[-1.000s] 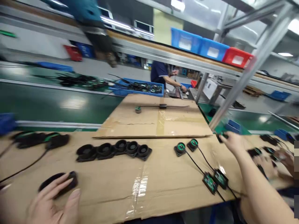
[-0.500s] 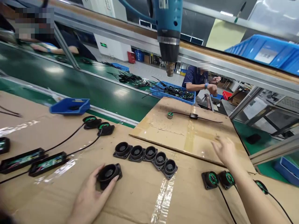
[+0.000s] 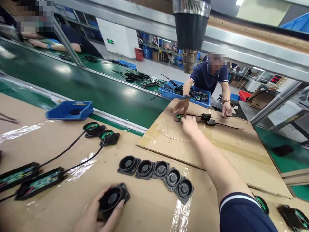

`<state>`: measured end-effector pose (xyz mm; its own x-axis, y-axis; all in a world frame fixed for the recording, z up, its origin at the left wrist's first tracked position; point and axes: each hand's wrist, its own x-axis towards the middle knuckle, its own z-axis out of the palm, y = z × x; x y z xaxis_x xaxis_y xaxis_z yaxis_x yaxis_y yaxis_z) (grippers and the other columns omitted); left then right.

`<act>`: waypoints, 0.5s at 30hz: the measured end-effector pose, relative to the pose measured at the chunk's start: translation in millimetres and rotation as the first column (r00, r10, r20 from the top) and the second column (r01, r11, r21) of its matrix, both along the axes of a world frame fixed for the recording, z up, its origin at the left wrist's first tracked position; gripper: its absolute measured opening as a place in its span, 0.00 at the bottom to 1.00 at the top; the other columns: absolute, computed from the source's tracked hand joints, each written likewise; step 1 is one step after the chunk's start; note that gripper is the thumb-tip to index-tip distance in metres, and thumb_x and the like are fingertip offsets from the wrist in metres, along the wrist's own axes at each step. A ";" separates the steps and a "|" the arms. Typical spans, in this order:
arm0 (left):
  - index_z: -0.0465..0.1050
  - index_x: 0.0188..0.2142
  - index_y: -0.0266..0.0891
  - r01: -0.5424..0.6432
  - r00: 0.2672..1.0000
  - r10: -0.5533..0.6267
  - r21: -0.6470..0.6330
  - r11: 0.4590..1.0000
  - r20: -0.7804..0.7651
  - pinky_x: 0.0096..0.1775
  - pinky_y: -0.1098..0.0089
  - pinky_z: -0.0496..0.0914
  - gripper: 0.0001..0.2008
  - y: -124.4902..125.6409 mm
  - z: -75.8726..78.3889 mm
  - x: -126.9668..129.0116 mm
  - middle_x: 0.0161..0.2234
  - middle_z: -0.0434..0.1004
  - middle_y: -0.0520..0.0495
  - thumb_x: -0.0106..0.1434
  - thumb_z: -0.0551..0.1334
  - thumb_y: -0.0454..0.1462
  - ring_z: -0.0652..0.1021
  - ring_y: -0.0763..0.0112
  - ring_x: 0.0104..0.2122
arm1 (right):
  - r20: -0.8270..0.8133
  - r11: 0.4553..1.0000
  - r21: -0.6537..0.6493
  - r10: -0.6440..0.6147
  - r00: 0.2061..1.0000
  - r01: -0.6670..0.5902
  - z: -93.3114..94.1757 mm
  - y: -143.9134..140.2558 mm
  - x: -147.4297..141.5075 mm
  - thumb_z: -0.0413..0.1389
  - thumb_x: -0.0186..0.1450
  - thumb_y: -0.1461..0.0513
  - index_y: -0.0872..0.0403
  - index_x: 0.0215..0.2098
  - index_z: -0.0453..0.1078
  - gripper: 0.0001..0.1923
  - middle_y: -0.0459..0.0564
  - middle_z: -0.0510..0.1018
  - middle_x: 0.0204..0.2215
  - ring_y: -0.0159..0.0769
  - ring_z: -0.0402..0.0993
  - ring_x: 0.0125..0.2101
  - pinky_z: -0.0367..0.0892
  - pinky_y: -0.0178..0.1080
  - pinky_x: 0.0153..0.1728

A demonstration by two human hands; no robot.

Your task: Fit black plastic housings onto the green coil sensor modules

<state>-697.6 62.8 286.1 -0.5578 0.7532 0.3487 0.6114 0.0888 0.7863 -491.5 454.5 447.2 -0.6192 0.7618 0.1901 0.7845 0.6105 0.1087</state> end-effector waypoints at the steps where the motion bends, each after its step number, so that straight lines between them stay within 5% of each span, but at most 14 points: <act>1: 0.68 0.58 0.42 0.005 1.000 -0.005 0.017 1.000 -0.012 0.51 0.49 0.74 0.31 0.2 1.1 1.0 0.51 0.78 0.37 0.59 0.66 0.52 0.78 0.47 0.49 | -0.007 1.000 -0.016 -0.001 1.000 0.001 2.8 -4.9 7.1 0.57 0.68 0.60 0.60 0.54 0.71 0.18 0.63 0.75 0.48 0.49 0.70 0.49 0.62 0.47 0.53; 5: 0.66 0.58 0.40 0.084 0.996 -0.081 0.044 0.996 -0.047 0.57 0.50 0.70 0.27 -1.3 12.1 8.7 0.54 0.75 0.37 0.64 0.65 0.47 0.75 0.51 0.54 | -0.065 0.997 -0.057 0.045 0.997 -0.049 11.1 -35.6 48.8 0.61 0.67 0.58 0.61 0.47 0.74 0.15 0.60 0.77 0.41 0.43 0.73 0.42 0.65 0.42 0.46; 8: 0.63 0.60 0.40 0.102 0.993 -0.099 0.043 0.994 -0.061 0.59 0.51 0.68 0.26 -2.2 19.8 10.9 0.55 0.72 0.37 0.66 0.64 0.45 0.74 0.53 0.56 | -0.247 0.995 0.040 0.098 0.964 -0.091 23.6 -77.2 98.8 0.58 0.66 0.46 0.54 0.48 0.76 0.22 0.56 0.78 0.39 0.43 0.74 0.41 0.67 0.42 0.42; 12: 0.63 0.57 0.41 0.100 0.993 -0.097 0.042 0.994 -0.073 0.57 0.52 0.69 0.24 -3.5 27.5 16.5 0.53 0.73 0.39 0.65 0.66 0.43 0.74 0.55 0.54 | -0.415 0.988 0.153 0.087 0.906 -0.025 55.3 -177.5 176.6 0.49 0.67 0.37 0.41 0.58 0.70 0.30 0.61 0.78 0.46 0.50 0.75 0.44 0.67 0.52 0.43; 15: 0.65 0.53 0.42 0.119 0.992 -0.116 0.040 0.992 -0.052 0.54 0.53 0.70 0.23 -4.9 31.5 34.6 0.50 0.74 0.41 0.62 0.69 0.44 0.75 0.55 0.51 | -0.465 0.995 0.097 0.037 0.884 0.009 56.0 -267.8 200.8 0.49 0.63 0.35 0.33 0.59 0.66 0.30 0.57 0.78 0.46 0.51 0.77 0.41 0.71 0.54 0.41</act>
